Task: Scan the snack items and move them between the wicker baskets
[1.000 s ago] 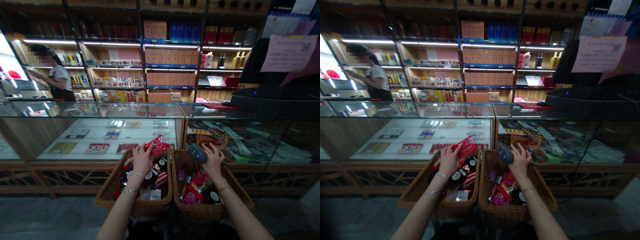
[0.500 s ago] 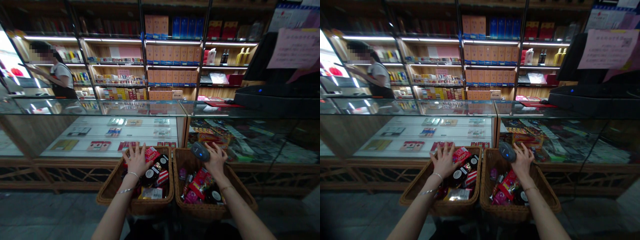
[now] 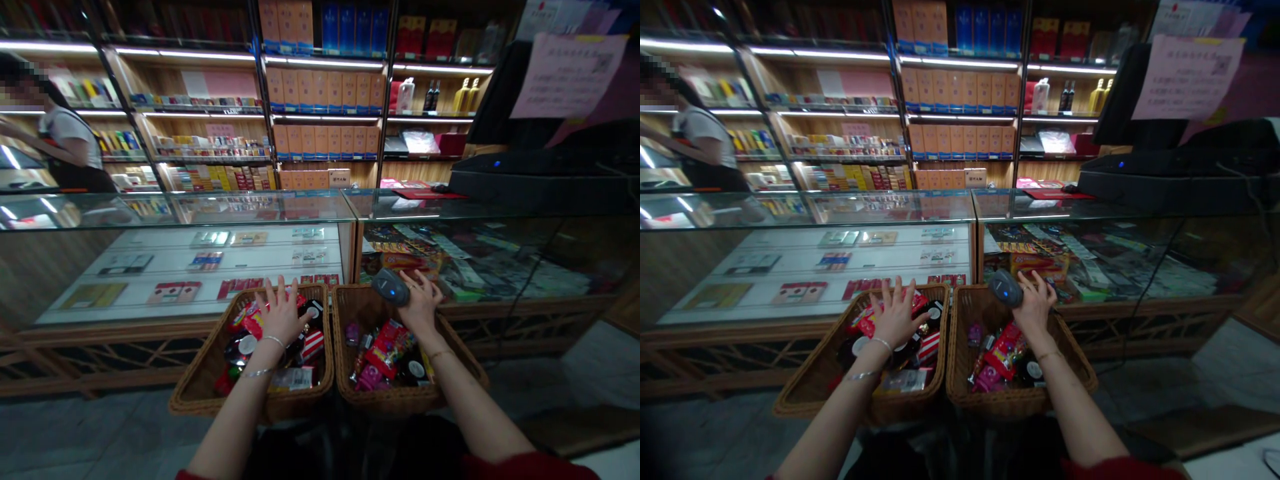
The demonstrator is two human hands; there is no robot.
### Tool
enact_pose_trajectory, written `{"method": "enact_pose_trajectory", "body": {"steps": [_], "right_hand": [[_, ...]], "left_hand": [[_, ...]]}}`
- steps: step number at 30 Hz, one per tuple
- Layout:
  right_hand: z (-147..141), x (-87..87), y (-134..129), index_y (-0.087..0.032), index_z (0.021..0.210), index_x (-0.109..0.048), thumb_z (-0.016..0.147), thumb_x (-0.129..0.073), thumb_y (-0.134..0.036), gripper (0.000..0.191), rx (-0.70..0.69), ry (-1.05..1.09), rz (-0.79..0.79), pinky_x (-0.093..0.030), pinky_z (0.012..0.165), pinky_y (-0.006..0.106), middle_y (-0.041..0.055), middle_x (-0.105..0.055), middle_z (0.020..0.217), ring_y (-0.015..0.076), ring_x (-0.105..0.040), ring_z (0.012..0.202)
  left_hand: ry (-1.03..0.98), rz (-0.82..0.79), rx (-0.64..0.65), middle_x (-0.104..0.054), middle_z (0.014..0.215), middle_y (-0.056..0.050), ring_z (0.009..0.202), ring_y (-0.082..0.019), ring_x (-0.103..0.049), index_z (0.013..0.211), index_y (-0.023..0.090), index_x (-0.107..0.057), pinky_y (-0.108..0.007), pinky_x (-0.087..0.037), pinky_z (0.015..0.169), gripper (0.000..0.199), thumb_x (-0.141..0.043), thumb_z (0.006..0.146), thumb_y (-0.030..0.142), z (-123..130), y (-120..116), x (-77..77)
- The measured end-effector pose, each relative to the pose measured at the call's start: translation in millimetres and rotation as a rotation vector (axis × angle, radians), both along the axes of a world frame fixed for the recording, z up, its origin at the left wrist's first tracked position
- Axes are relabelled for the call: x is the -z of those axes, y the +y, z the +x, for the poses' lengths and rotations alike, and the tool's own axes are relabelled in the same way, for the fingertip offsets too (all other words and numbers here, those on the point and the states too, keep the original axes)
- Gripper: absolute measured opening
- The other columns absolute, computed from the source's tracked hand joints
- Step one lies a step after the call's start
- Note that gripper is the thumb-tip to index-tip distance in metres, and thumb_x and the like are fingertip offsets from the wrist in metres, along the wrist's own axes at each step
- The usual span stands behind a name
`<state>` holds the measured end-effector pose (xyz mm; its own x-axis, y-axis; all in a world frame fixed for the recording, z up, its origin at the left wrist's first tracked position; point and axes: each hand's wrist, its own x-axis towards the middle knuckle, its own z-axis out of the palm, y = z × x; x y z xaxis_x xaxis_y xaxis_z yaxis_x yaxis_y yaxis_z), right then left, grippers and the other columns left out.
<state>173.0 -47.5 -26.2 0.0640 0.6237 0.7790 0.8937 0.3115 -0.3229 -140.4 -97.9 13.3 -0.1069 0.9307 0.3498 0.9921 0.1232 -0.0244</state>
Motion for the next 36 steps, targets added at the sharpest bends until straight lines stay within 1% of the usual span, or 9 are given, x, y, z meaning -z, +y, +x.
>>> {"method": "enact_pose_trajectory", "body": {"steps": [6, 11, 14, 17, 20, 24, 28, 33, 36], "right_hand": [[16.3, 0.3, -2.0, -0.021, 0.093, -0.068, 0.076, -0.052, -0.022, 0.023, 0.026, 0.005, -0.042, -0.018, 0.104, 0.05, 0.008, -0.07, 0.123, 0.0285, -0.043, 0.132], [33.1, 2.6, 0.6, -0.021, 0.092, -0.068, 0.074, -0.051, -0.017, 0.026, 0.064, -0.026, -0.088, -0.02, 0.103, 0.051, 0.0055, -0.069, 0.126, 0.0279, -0.041, 0.132], [43.1, 2.1, 3.3, -0.021, 0.094, -0.068, 0.073, -0.05, -0.015, 0.029, 0.085, -0.045, -0.121, -0.019, 0.103, 0.052, 0.0046, -0.068, 0.127, 0.0277, -0.039, 0.133], [50.9, 3.1, 5.2, -0.021, 0.094, -0.068, 0.071, -0.049, -0.012, 0.031, 0.119, -0.062, -0.147, -0.019, 0.103, 0.052, 0.0042, -0.068, 0.127, 0.0276, -0.038, 0.134], [55.8, 8.3, 6.2, -0.021, 0.093, -0.069, 0.069, -0.05, -0.011, 0.032, 0.155, -0.069, -0.154, -0.018, 0.104, 0.053, 0.0048, -0.069, 0.126, 0.0283, -0.037, 0.134], [58.9, 17.8, 6.1, -0.022, 0.096, -0.069, 0.07, -0.05, -0.011, 0.034, 0.189, -0.053, -0.165, -0.018, 0.103, 0.054, 0.005, -0.068, 0.127, 0.0298, -0.036, 0.135], [59.7, 21.1, 5.9, -0.023, 0.093, -0.069, 0.072, -0.049, -0.011, 0.032, 0.23, -0.017, -0.204, -0.018, 0.102, 0.054, 0.0047, -0.069, 0.126, 0.0304, -0.035, 0.135], [59.6, 20.4, 6.5, -0.022, 0.094, -0.069, 0.07, -0.05, -0.011, 0.033, 0.236, 0.025, -0.214, -0.018, 0.102, 0.055, 0.0046, -0.069, 0.126, 0.03, -0.037, 0.134], [60.5, 21.8, 6.5, -0.022, 0.095, -0.07, 0.071, -0.049, -0.011, 0.034, 0.238, 0.049, -0.206, -0.018, 0.103, 0.054, 0.0039, -0.069, 0.125, 0.0295, -0.038, 0.133]], "left_hand": [[0.003, 0.005, 0.129, -0.014, 0.164, -0.017, 0.15, -0.044, 0.0, 0.155, 0.02, -0.025, -0.069, -0.005, 0.117, 0.093, -0.064, 0.079, 0.058, 38.1, 6.5, 3.3], [0.016, -0.074, 0.248, -0.01, 0.165, -0.017, 0.15, -0.043, 0.004, 0.155, 0.02, -0.025, -0.066, -0.004, 0.118, 0.095, -0.065, 0.078, 0.057, 73.9, 11.8, 4.4], [0.028, -0.124, 0.33, -0.009, 0.165, -0.017, 0.15, -0.043, 0.006, 0.155, 0.02, -0.024, -0.064, -0.004, 0.119, 0.098, -0.067, 0.076, 0.058, 95.8, 15.0, 8.1], [0.038, -0.179, 0.419, -0.008, 0.165, -0.017, 0.15, -0.043, 0.005, 0.155, 0.019, -0.025, -0.063, -0.005, 0.119, 0.098, -0.067, 0.075, 0.059, 116.8, 17.7, 15.1], [0.057, -0.243, 0.493, -0.009, 0.165, -0.018, 0.15, -0.042, 0.004, 0.154, 0.017, -0.027, -0.063, -0.005, 0.119, 0.097, -0.064, 0.076, 0.06, 136.1, 19.7, 22.1], [0.092, -0.365, 0.55, -0.014, 0.164, -0.018, 0.151, -0.04, 0.001, 0.153, 0.014, -0.031, -0.061, -0.004, 0.12, 0.093, -0.06, 0.078, 0.06, 158.1, 24.0, 30.0], [0.133, -0.443, 0.596, -0.023, 0.162, -0.019, 0.151, -0.039, -0.006, 0.15, 0.014, -0.037, -0.059, -0.004, 0.121, 0.089, -0.061, 0.077, 0.06, 178.6, 31.7, 42.7], [0.154, -0.568, 0.665, -0.034, 0.159, -0.016, 0.15, -0.037, -0.019, 0.146, 0.02, -0.043, -0.056, -0.013, 0.12, 0.088, -0.066, 0.072, 0.061, 207.2, 42.4, 63.6], [0.152, -0.667, 0.644, -0.039, 0.156, -0.016, 0.148, -0.036, -0.024, 0.14, 0.021, -0.051, -0.053, -0.019, 0.119, 0.088, -0.068, 0.067, 0.067, 223.9, 48.9, 72.8]]}}
